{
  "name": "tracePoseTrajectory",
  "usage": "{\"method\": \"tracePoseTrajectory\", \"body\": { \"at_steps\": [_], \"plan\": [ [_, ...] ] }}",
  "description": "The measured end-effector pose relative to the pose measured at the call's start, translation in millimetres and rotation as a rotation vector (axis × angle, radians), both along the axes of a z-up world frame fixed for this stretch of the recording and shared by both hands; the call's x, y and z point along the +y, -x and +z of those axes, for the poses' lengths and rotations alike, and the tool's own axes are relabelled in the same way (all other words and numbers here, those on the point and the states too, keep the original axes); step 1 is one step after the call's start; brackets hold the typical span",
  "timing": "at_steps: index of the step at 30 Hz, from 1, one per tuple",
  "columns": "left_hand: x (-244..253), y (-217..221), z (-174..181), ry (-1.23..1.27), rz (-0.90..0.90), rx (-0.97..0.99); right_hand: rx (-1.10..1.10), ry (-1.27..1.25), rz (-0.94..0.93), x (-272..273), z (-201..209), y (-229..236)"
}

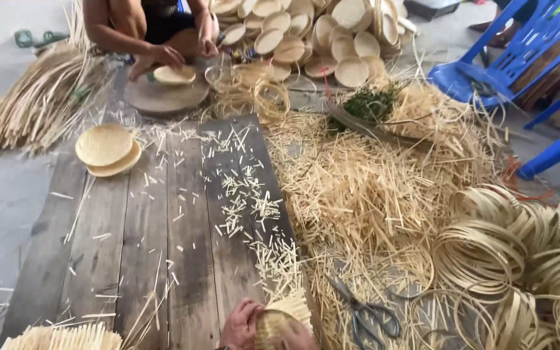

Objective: Weaving and trimming circular bamboo frames and mats.

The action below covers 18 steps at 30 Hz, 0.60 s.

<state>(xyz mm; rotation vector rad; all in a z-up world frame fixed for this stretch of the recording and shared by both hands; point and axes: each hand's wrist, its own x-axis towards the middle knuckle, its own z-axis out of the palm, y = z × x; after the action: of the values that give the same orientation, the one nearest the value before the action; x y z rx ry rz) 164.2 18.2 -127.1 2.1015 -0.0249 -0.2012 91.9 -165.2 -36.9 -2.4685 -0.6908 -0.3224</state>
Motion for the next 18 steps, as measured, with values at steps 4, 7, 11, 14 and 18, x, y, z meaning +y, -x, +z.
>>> {"method": "tracePoseTrajectory", "body": {
  "at_steps": [4, 7, 11, 14, 18],
  "plan": [
    [4, -22, -75, -0.033, -0.033, -0.359, -0.081, 0.001, 0.073, -9, -19, -96],
    [4, -26, -111, 0.037, 0.004, -0.262, 0.260, -0.083, 0.133, -19, -62, -110],
    [5, -39, -106, 0.050, 0.107, 0.042, 0.512, -0.261, 0.019, -25, -101, -134],
    [-2, -4, -34, 0.150, 0.164, 0.084, 0.798, -0.333, -0.103, -27, -87, -102],
    [10, -24, -55, 0.527, 0.219, 0.303, 0.780, -0.266, -0.071, -19, -82, -120]
  ]
}}
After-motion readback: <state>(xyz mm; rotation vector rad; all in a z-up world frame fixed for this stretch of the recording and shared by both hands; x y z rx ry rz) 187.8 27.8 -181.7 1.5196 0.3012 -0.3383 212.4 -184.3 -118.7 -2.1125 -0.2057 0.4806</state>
